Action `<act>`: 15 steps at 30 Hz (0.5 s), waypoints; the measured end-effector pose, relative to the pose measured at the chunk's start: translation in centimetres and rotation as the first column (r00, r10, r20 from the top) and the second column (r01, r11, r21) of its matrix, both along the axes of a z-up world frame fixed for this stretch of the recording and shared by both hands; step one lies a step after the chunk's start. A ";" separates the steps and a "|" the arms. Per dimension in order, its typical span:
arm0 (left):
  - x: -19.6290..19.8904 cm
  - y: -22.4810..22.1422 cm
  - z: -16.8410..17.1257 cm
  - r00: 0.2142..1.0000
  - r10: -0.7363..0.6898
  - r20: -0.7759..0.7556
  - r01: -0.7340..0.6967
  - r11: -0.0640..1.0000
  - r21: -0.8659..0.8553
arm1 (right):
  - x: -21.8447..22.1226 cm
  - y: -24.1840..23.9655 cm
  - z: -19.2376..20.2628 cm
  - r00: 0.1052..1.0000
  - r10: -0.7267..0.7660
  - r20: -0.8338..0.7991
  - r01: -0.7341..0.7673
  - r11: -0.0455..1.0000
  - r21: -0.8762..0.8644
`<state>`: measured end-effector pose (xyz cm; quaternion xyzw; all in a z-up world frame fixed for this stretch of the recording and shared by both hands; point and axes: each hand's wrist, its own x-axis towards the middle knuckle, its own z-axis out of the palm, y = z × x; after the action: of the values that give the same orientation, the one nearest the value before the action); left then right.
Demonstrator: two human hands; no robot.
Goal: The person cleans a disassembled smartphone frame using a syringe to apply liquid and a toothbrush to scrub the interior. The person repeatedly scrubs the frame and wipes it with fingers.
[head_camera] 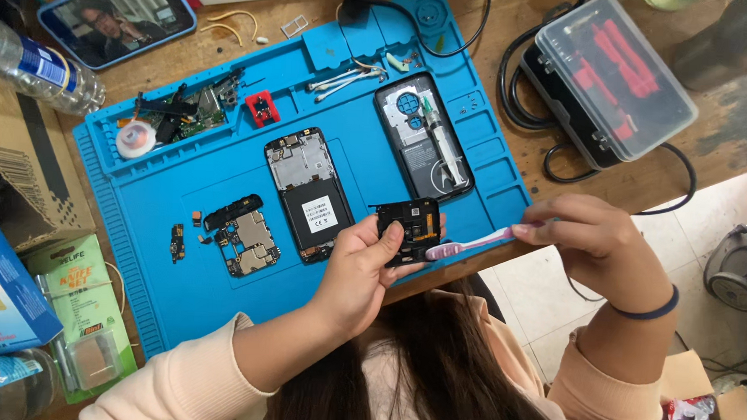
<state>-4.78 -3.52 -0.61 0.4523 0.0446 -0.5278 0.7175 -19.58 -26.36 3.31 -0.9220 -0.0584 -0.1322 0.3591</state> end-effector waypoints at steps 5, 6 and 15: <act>0.3 -0.4 2.4 1.000 -0.005 -0.010 0.005 1.000 -0.011 | 0.3 0.6 -0.3 0.999 0.045 0.025 -0.043 0.996 -0.073; 0.1 -0.2 2.3 1.000 0.008 -0.018 -0.009 0.998 -0.065 | -0.5 0.1 -0.2 1.000 0.013 -0.020 -0.014 0.999 -0.038; -0.2 -0.3 1.7 1.000 0.014 -0.002 -0.014 0.997 -0.071 | -0.5 -0.3 -0.1 1.000 0.012 0.006 -0.012 1.000 -0.006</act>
<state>-5.02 -3.81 1.13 0.4257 0.0295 -0.5242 0.7370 -20.07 -26.70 3.17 -0.9222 -0.0656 -0.1328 0.3571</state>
